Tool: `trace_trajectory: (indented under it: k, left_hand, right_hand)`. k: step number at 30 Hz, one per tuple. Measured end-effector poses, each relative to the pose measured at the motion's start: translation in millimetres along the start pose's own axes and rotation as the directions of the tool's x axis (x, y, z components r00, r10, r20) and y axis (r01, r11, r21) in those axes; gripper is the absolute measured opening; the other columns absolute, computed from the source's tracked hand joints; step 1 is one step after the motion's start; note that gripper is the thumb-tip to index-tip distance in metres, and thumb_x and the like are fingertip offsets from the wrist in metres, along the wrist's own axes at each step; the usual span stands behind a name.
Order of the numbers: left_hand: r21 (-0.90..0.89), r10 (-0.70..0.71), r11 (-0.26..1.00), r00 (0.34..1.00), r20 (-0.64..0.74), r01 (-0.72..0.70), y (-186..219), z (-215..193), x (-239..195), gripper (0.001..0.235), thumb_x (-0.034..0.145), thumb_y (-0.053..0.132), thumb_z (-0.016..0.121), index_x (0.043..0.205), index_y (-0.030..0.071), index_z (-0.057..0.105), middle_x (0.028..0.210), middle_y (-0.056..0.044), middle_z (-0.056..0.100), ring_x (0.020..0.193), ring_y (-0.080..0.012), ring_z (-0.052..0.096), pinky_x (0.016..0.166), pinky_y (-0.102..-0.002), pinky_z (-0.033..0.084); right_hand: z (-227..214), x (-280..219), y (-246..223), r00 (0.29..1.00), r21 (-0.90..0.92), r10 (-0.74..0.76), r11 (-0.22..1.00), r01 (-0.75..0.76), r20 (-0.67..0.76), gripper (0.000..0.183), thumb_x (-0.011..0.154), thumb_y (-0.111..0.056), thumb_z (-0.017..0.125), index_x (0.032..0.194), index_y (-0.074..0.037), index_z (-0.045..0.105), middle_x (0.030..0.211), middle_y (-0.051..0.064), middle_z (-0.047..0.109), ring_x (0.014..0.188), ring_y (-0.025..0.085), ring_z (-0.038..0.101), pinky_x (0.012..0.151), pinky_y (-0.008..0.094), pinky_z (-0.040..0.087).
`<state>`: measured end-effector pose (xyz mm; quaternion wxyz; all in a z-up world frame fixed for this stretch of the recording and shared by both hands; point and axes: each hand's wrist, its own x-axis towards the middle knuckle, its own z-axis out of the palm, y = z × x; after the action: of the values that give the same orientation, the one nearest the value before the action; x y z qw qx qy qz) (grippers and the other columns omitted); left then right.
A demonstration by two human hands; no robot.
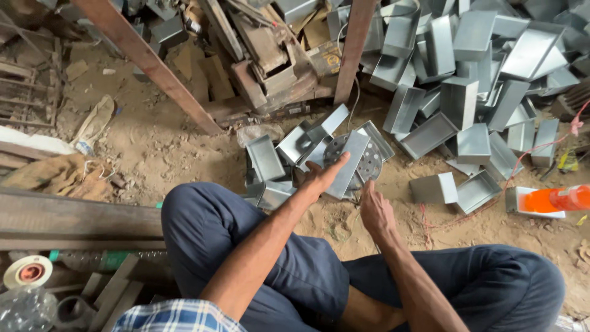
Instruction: The person uses a hammer to shape and assemble small metal boxes while sitting on a fabrication floor.
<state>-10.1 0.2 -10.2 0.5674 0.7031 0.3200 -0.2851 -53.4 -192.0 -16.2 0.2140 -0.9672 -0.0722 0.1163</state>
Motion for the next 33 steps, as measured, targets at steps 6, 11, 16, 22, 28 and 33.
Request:
trace_trajectory:
  k: [6, 11, 16, 22, 28, 33]
  left_hand:
    - [-0.052, 0.011, 0.999, 0.998, 0.055, -0.008, -0.5, 0.0, 1.9, 0.162, 0.057, 0.093, 0.058, 0.156, -0.007, -0.022, 0.163, -0.036, 0.021, 0.150, -0.0450, 0.032, 0.118, -0.059, 0.033]
    - [-0.012, 0.046, 0.999, 0.997, 0.055, -0.046, -0.8, -1.8, 14.1, 0.155, 0.063, 0.092, 0.059, 0.159, -0.008, -0.012, 0.163, -0.035, 0.019, 0.149, -0.0442, 0.031, 0.116, -0.060, 0.036]
    - [-0.241, 0.203, 0.961, 0.939, 0.278, -0.137, 12.6, -16.2, -9.4, 0.095, 0.079, 0.073, 0.065, 0.151, 0.013, 0.051, 0.153, -0.007, 0.056, 0.136, -0.0201, 0.053, 0.106, -0.036, 0.043]
    - [-0.355, 0.055, 0.927, 0.892, 0.449, 0.122, 52.6, -31.6, -70.7, 0.079, 0.076, 0.061, 0.075, 0.132, 0.006, 0.064, 0.118, -0.012, 0.069, 0.104, -0.0253, 0.069, 0.089, -0.043, 0.058]
    - [-0.379, 0.234, 0.924, 0.849, 0.473, -0.044, 39.3, -30.6, -90.1, 0.068, 0.074, 0.047, 0.080, 0.128, 0.008, 0.065, 0.113, -0.010, 0.071, 0.098, -0.0209, 0.070, 0.084, -0.038, 0.061]
    - [-0.460, 0.233, 0.886, 0.917, 0.322, -0.063, 30.8, -14.5, -66.7, 0.063, 0.073, 0.036, 0.084, 0.126, 0.006, 0.064, 0.108, -0.008, 0.071, 0.094, -0.0208, 0.069, 0.078, -0.036, 0.059]
  right_hand:
    - [-3.0, 6.0, -4.7, 0.997, -0.008, 0.060, 0.998, -0.060, 0.037, 0.017, 0.110, -0.016, 0.036, 0.107, -0.001, 0.041, 0.077, 0.029, 0.067, 0.067, 0.050, 0.068, 0.062, 0.060, 0.052]
    - [-26.6, -7.8, 2.3, 0.996, -0.093, -0.052, 0.995, 0.045, -0.077, 0.023, 0.097, -0.015, 0.047, 0.117, -0.004, 0.046, 0.085, 0.027, 0.069, 0.070, 0.050, 0.065, 0.062, 0.063, 0.050]
    - [-62.6, -25.9, 12.9, 0.944, 0.171, -0.134, 0.966, 0.192, -0.302, 0.020, 0.101, -0.025, 0.057, 0.107, -0.006, 0.062, 0.086, 0.024, 0.069, 0.077, 0.046, 0.065, 0.065, 0.056, 0.049]
    - [-123.7, -55.8, -29.7, 0.983, 0.663, 0.185, 0.734, -0.147, 0.013, 0.043, 0.099, -0.043, 0.068, 0.104, 0.000, 0.073, 0.081, 0.010, 0.071, 0.068, 0.019, 0.056, 0.060, 0.037, 0.044]
    - [-123.9, -49.3, -49.8, 0.998, 0.918, 0.055, 0.394, -0.038, 0.018, 0.046, 0.083, -0.039, 0.081, 0.108, -0.004, 0.066, 0.099, 0.008, 0.079, 0.087, 0.010, 0.068, 0.074, 0.026, 0.053]
    - [-104.6, -45.1, -45.8, 0.985, 0.878, 0.154, 0.459, -0.136, 0.072, 0.048, 0.080, -0.033, 0.090, 0.106, 0.000, 0.067, 0.089, 0.006, 0.067, 0.082, 0.014, 0.060, 0.069, 0.028, 0.049]
